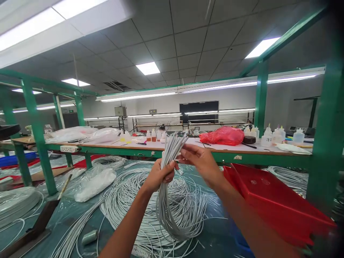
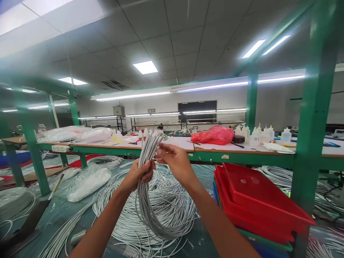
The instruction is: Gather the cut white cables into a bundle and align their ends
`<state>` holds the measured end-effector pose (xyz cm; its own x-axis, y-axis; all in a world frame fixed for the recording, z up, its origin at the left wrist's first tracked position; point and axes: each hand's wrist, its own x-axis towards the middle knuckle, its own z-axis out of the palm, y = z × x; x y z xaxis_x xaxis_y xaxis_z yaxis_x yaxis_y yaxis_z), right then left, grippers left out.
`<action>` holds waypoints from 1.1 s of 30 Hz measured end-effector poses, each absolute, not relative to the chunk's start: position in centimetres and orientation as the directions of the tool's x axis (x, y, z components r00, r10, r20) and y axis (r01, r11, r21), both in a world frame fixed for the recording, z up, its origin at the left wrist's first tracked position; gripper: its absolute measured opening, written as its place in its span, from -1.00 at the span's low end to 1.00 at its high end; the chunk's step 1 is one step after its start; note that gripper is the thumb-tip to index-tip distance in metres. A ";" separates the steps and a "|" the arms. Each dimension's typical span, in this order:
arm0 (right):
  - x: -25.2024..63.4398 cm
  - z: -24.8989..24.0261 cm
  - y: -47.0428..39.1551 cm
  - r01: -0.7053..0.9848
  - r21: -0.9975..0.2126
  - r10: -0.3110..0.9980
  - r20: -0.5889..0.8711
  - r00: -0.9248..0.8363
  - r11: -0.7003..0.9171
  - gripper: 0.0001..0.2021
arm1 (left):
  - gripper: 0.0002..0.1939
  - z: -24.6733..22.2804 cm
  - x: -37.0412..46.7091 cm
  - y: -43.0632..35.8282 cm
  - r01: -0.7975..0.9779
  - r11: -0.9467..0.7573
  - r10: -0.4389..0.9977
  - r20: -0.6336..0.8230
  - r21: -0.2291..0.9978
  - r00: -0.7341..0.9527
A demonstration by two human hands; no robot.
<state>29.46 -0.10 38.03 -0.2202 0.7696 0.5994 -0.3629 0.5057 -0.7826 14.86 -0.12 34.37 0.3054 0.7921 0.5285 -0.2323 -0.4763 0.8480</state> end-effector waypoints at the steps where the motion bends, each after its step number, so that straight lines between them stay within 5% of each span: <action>1: 29.1 37.7 0.0 -0.340 -0.799 0.769 0.586 -0.255 0.496 -0.71 | -0.71 34.0 14.8 -0.1 -0.255 -0.456 0.790 0.520 0.853 0.326; 14: 28.4 33.2 2.6 -0.495 -0.821 0.807 0.484 -0.340 0.284 -0.82 | -0.81 29.6 13.8 -0.5 -0.237 -0.302 0.836 0.376 0.923 0.399; 21: 29.0 32.8 2.4 -0.484 -0.789 0.808 0.537 -0.242 0.379 -0.76 | -0.82 28.6 14.5 -1.8 -0.251 -0.240 0.877 0.320 0.938 0.358; 25: 30.3 34.5 1.6 -0.325 -0.699 0.753 0.655 0.067 0.637 -0.64 | -0.80 27.7 14.6 -2.4 -0.224 -0.194 0.885 0.269 0.955 0.380; 27: 30.6 35.3 0.9 -0.154 -0.663 0.640 0.748 -0.177 0.732 -0.64 | -0.78 27.2 14.7 -2.6 -0.207 -0.160 0.881 0.234 0.965 0.411; 29: 30.6 35.8 0.1 -0.061 -0.630 0.504 0.672 -0.543 0.774 -0.69 | -0.77 26.9 14.9 -2.9 -0.186 -0.107 0.875 0.181 0.977 0.448; 33: 29.9 35.7 -1.1 0.013 -0.613 0.500 0.632 -0.592 0.790 -0.66 | -0.73 27.0 15.4 -4.0 -0.138 -0.044 0.906 0.098 0.989 0.413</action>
<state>29.89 -1.13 35.73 -0.5921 0.4998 0.6322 0.0132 0.7903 -0.6125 15.39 -4.00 26.98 0.4127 0.9056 0.0976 -0.1383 -0.0436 0.9894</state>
